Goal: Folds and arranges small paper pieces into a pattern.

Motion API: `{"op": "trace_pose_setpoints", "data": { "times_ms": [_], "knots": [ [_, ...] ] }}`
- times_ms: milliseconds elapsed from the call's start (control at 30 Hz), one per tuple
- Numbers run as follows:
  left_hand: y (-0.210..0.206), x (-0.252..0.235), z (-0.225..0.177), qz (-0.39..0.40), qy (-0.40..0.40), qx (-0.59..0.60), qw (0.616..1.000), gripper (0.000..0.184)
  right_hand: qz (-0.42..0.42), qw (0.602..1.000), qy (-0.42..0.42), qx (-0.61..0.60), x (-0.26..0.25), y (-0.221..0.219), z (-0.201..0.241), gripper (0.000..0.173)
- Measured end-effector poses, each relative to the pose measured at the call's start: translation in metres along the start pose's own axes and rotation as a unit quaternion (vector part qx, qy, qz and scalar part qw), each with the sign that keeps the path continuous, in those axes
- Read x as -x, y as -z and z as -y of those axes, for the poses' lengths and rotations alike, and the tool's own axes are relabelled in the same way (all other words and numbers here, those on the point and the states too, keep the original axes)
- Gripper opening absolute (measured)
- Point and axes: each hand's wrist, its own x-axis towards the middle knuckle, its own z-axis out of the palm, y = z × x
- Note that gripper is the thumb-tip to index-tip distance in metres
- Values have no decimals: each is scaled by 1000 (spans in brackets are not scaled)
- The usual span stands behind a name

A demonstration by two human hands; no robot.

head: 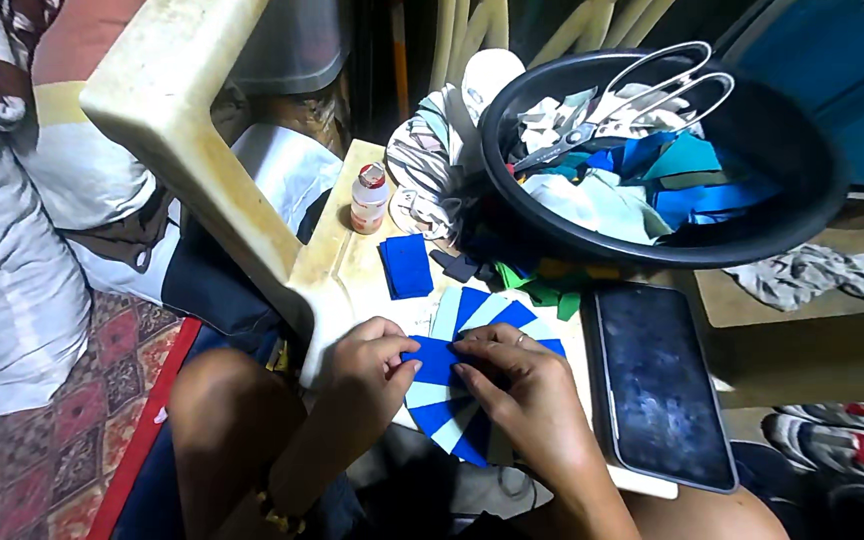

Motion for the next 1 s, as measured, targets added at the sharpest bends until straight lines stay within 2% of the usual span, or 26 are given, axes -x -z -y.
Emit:
{"op": "trace_pose_setpoints", "data": {
  "times_ms": [300,500,733,1000],
  "knots": [
    [0,-1,-1,9,3,-6,1000,14,-2,1000,6,9,0,-1,-1,19],
    [8,-4,3,-41,30,-9,999,14,-3,1000,10,12,0,-1,-1,19],
    [3,-5,5,-36,12,-82,996,13,-5,1000,11,10,0,-1,-1,17],
    [-1,-8,0,-37,28,-118,992,12,-6,1000,8,7,1,-2,0,16]
  ]
}}
